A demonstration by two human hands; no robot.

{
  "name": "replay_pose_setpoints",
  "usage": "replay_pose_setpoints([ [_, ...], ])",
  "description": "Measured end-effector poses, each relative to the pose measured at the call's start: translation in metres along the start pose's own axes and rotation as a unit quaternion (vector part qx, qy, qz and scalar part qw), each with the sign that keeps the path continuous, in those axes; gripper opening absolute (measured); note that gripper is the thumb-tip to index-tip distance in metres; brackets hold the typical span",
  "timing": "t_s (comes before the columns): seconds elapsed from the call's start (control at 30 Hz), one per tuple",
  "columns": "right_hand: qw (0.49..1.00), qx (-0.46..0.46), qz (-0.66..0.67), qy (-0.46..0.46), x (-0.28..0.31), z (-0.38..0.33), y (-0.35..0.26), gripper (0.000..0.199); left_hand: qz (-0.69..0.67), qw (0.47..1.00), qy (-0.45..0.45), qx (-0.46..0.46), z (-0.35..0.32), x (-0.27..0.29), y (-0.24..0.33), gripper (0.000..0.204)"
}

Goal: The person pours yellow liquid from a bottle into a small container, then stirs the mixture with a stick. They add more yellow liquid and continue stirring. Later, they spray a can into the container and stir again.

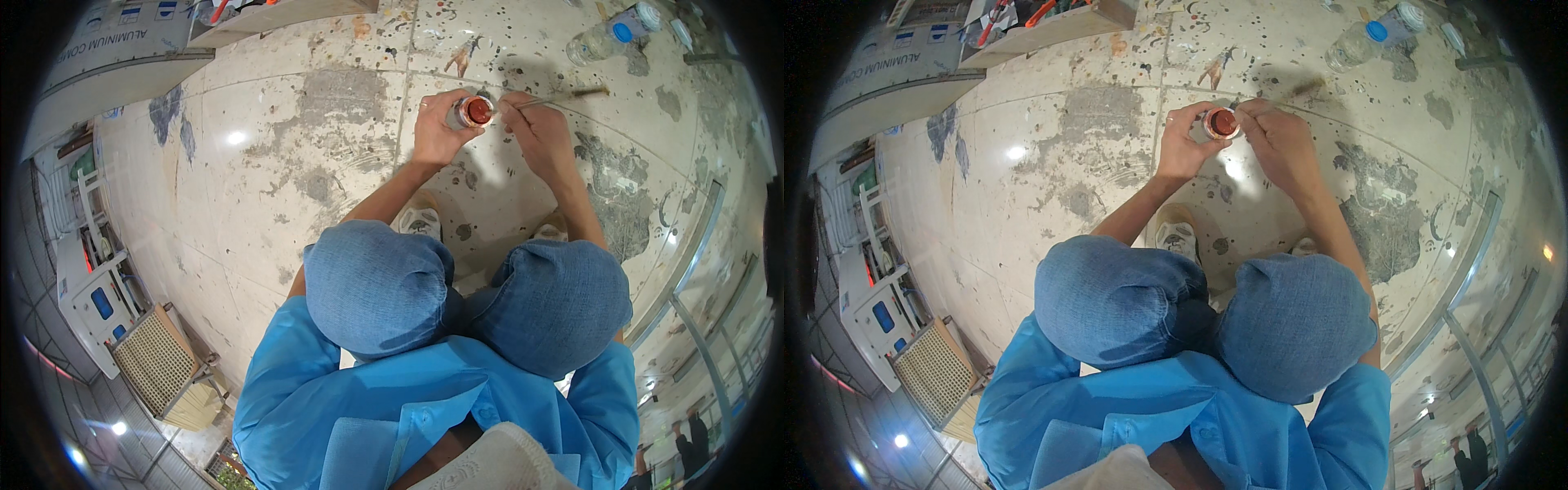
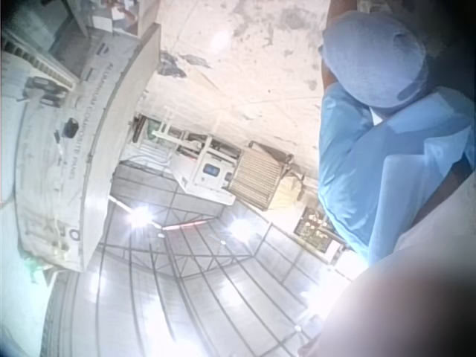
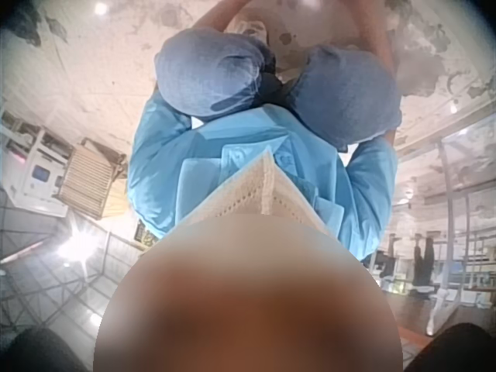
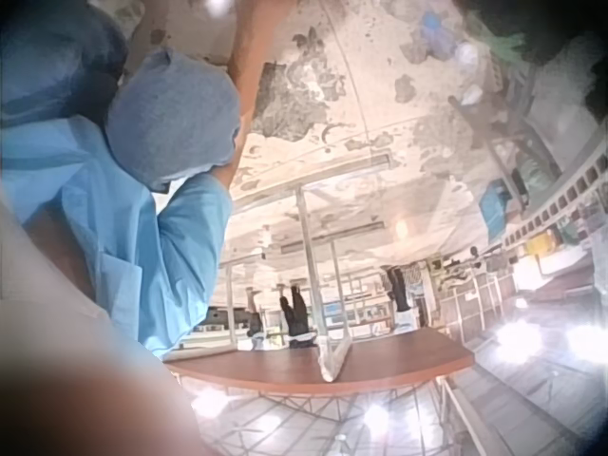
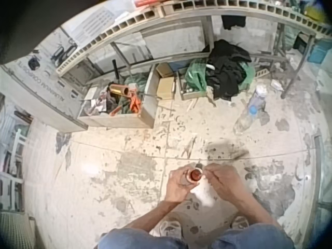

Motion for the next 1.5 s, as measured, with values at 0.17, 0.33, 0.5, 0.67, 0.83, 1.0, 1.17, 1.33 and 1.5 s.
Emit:
replay_pose_setpoints([
  [0.17,0.998,0.036,-0.029,0.035,0.004,0.000,-0.005,0.032,-0.008,1.000,0.003,0.004,0.000,0.000,-0.003,0.062],
  [0.33,1.000,-0.010,0.004,0.017,0.002,0.000,-0.002,0.031,-0.019,1.000,0.005,0.007,0.000,0.001,-0.004,0.063],
  [0.5,0.999,-0.026,0.020,-0.023,-0.004,0.000,-0.001,0.027,0.006,1.000,0.000,0.002,-0.001,0.002,0.000,0.062],
  [0.67,0.988,-0.059,0.138,0.025,0.004,-0.004,0.005,0.028,0.004,1.000,0.004,0.008,0.001,0.005,0.000,0.065],
  [0.83,0.973,-0.055,0.209,0.080,0.016,-0.009,0.008,0.028,-0.030,0.999,0.029,0.030,0.001,0.011,-0.002,0.066],
  [1.0,0.975,-0.006,0.200,0.100,0.021,-0.011,0.002,0.027,-0.016,0.999,0.029,0.015,0.002,0.013,0.002,0.066],
  [1.17,0.983,0.018,0.163,0.087,0.023,-0.014,-0.005,0.024,-0.025,0.999,0.043,-0.003,0.003,0.016,0.004,0.066],
  [1.33,0.990,0.041,0.114,0.072,0.018,-0.013,-0.015,0.020,-0.017,0.998,0.057,-0.017,0.004,0.018,0.007,0.064],
  [1.5,0.990,0.117,-0.059,0.057,0.007,-0.008,-0.026,0.021,0.007,0.998,0.046,-0.053,0.005,0.017,0.016,0.059],
])
Point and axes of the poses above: each hand's wrist, its own z-axis towards the middle knuckle, its own x-axis out of the back of the hand, y = z × x, the point moved 6 cm from there along z, towards the middle knuckle, and after that the axes turned 9 degrees about -z, right-handed, at the moved point
